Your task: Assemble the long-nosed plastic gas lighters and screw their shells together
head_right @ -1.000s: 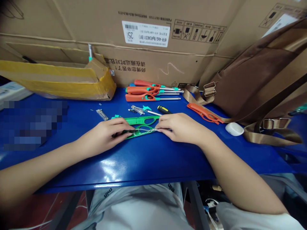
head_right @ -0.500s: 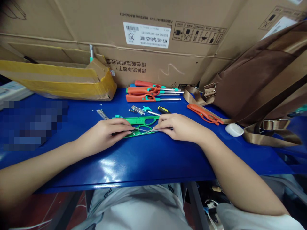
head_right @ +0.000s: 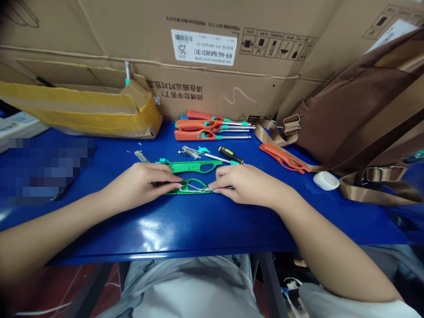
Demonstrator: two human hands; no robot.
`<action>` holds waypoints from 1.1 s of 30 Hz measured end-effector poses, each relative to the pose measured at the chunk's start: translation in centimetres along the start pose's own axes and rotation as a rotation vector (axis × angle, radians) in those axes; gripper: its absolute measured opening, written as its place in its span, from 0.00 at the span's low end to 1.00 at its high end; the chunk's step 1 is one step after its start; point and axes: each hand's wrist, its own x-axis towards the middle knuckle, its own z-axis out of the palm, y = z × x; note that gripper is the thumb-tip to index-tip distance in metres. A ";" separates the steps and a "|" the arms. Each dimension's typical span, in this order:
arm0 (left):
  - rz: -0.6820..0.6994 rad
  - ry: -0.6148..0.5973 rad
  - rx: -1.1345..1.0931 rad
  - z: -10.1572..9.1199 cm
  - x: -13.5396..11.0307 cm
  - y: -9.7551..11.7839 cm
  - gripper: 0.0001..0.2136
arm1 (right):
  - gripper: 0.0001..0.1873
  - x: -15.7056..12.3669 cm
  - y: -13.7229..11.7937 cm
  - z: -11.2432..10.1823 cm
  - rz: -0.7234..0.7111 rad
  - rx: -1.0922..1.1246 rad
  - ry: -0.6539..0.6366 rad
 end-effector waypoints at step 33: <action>-0.075 0.064 -0.024 1.4 -0.4 1.0 0.09 | 0.06 1.4 -1.1 2.1 -0.054 0.346 0.070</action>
